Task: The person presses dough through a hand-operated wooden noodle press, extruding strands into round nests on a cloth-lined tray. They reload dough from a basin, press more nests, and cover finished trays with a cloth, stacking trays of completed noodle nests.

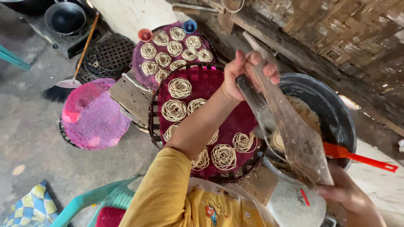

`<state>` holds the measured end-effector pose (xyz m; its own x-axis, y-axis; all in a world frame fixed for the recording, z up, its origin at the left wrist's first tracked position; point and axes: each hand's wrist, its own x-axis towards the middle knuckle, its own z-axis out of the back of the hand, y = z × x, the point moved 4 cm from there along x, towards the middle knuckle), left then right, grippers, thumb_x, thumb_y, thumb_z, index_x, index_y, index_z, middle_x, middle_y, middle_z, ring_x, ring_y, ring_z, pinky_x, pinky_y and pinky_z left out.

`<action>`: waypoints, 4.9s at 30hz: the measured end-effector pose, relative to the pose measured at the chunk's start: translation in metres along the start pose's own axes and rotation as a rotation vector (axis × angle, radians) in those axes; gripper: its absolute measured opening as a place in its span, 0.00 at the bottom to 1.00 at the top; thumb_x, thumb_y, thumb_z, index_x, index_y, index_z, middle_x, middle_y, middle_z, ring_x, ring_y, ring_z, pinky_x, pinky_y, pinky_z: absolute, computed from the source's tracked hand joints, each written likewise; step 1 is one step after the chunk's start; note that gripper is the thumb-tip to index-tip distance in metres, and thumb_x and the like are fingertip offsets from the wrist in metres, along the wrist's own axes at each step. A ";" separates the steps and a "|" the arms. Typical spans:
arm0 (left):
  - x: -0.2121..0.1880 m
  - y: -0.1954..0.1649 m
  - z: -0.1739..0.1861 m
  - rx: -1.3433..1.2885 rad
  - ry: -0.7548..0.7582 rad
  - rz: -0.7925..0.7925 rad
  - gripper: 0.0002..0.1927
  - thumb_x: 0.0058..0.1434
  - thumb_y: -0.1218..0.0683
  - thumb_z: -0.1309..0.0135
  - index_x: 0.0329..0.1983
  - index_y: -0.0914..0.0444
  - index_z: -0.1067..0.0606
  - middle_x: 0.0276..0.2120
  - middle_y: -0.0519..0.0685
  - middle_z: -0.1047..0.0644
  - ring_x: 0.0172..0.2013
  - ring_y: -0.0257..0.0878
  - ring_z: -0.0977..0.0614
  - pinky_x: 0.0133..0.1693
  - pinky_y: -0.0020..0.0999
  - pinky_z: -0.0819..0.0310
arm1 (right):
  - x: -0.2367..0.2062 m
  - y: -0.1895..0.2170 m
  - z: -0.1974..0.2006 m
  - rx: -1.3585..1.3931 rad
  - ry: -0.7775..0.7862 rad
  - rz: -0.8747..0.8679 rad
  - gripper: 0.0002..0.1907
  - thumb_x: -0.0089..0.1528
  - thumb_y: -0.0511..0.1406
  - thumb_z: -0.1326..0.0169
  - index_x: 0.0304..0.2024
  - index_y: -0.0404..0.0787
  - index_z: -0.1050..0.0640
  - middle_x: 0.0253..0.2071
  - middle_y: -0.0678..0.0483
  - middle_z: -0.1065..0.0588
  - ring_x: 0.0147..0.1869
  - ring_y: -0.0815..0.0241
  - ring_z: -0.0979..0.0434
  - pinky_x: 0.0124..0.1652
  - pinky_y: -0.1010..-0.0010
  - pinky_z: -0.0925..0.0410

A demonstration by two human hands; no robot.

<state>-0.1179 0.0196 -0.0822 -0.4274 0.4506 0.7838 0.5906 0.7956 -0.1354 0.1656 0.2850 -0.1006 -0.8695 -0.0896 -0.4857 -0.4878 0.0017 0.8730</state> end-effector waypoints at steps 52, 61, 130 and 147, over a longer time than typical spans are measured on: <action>-0.007 -0.086 -0.006 0.188 -0.598 -0.066 0.40 0.68 0.25 0.63 0.73 0.52 0.37 0.29 0.51 0.26 0.36 0.52 0.21 0.29 0.39 0.32 | 0.132 0.024 -0.020 -0.344 0.301 0.076 0.39 0.51 0.53 0.40 0.53 0.28 0.19 0.45 0.42 0.17 0.49 0.47 0.18 0.50 0.59 0.31; -0.012 -0.093 -0.020 0.199 -0.573 -0.114 0.38 0.70 0.25 0.64 0.69 0.54 0.32 0.27 0.52 0.27 0.34 0.53 0.24 0.40 0.45 0.28 | 0.116 0.011 -0.014 -0.280 0.273 0.065 0.33 0.49 0.45 0.36 0.50 0.27 0.20 0.39 0.42 0.16 0.43 0.51 0.18 0.42 0.63 0.30; -0.243 -0.132 -0.099 0.718 -0.890 0.470 0.18 0.56 0.49 0.37 0.24 0.70 0.23 0.36 0.58 0.24 0.32 0.46 0.19 0.28 0.37 0.14 | 0.141 -0.012 -0.073 -0.982 -0.216 0.649 0.15 0.59 0.29 0.45 0.44 0.51 0.16 0.41 0.50 0.24 0.49 0.48 0.24 0.48 0.58 0.31; -0.232 -0.126 -0.112 1.101 -0.684 0.323 0.13 0.58 0.51 0.41 0.29 0.66 0.23 0.31 0.53 0.21 0.37 0.43 0.17 0.69 0.53 0.51 | 0.166 0.017 -0.061 -0.646 -0.446 0.379 0.16 0.66 0.37 0.43 0.54 0.35 0.21 0.35 0.50 0.26 0.28 0.61 0.27 0.30 0.68 0.34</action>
<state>-0.0167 -0.2307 -0.1792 -0.8202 0.5328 0.2084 0.0114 0.3794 -0.9252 0.0179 0.2099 -0.1634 -0.9794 0.2014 -0.0121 -0.1380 -0.6249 0.7684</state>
